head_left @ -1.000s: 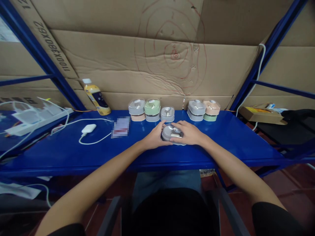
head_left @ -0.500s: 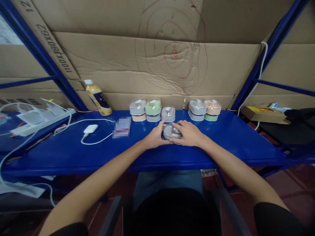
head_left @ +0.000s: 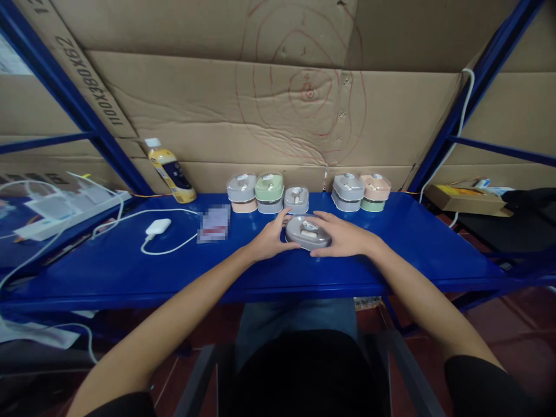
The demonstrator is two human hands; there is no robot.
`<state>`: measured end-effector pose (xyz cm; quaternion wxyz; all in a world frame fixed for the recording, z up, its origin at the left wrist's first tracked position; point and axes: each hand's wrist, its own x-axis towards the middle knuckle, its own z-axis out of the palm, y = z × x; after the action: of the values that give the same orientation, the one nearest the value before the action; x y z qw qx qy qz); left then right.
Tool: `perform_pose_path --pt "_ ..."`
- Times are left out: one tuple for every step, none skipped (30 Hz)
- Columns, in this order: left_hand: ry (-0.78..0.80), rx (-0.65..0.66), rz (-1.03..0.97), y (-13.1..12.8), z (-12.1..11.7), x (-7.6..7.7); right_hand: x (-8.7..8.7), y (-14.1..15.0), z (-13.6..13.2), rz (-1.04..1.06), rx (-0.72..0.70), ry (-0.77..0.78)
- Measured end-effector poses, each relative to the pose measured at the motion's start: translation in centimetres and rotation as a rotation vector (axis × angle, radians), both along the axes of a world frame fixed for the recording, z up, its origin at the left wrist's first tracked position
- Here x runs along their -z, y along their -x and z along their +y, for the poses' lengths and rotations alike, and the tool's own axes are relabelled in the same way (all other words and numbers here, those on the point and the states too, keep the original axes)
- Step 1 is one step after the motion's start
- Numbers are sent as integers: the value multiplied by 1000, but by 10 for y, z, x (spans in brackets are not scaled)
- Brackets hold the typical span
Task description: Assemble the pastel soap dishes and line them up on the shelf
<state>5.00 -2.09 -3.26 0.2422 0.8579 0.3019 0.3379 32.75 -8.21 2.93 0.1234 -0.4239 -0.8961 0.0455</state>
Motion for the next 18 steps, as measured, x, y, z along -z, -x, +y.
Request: perform_pose_path --pt "-48 -45 16 2 0 0 -1 -7 -2 -17 -1 -15" --pt "-105 -92 37 4 0 0 -1 -14 -6 -36 11 -47" --pt "-169 -138 64 5 -1 -1 -2 -20 -9 -55 29 -93" --pt "-235 -175 99 5 -1 -3 -2 -25 -13 -74 47 -147" --pt "-296 -200 141 4 0 -6 -2 -28 -17 -100 61 -200" --pt "-351 -213 189 2 1 -10 -3 -30 -21 -136 71 -247" --pt "-397 -216 240 -2 3 -15 -4 -31 -23 -182 84 -286" --pt "-432 -216 292 -7 7 -20 -5 -30 -24 -232 103 -319" --pt "-454 -212 346 -14 11 -25 -7 -28 -24 -283 128 -348" --pt "-467 -210 401 -21 16 -30 -8 -25 -21 -330 157 -374" --pt "-470 -214 461 -28 22 -34 -9 -22 -17 -372 189 -397" --pt "-462 -223 521 -35 27 -37 -10 -18 -11 -409 222 -418" --pt "-450 -236 573 -41 30 -39 -10 -15 -4 -442 255 -435" --pt "-441 -249 615 -46 32 -40 -9 -12 4 -470 285 -449" --pt "-438 -260 643 -48 32 -40 -8 -9 13 -491 311 -461" --pt "-441 -271 656 -49 30 -40 -7 -6 22 -505 330 -470" --pt "-450 -279 656 -48 25 -39 -5 -5 31 -514 345 -476" --pt "-461 -285 646 -46 18 -39 -3 -3 40 -520 355 -480"
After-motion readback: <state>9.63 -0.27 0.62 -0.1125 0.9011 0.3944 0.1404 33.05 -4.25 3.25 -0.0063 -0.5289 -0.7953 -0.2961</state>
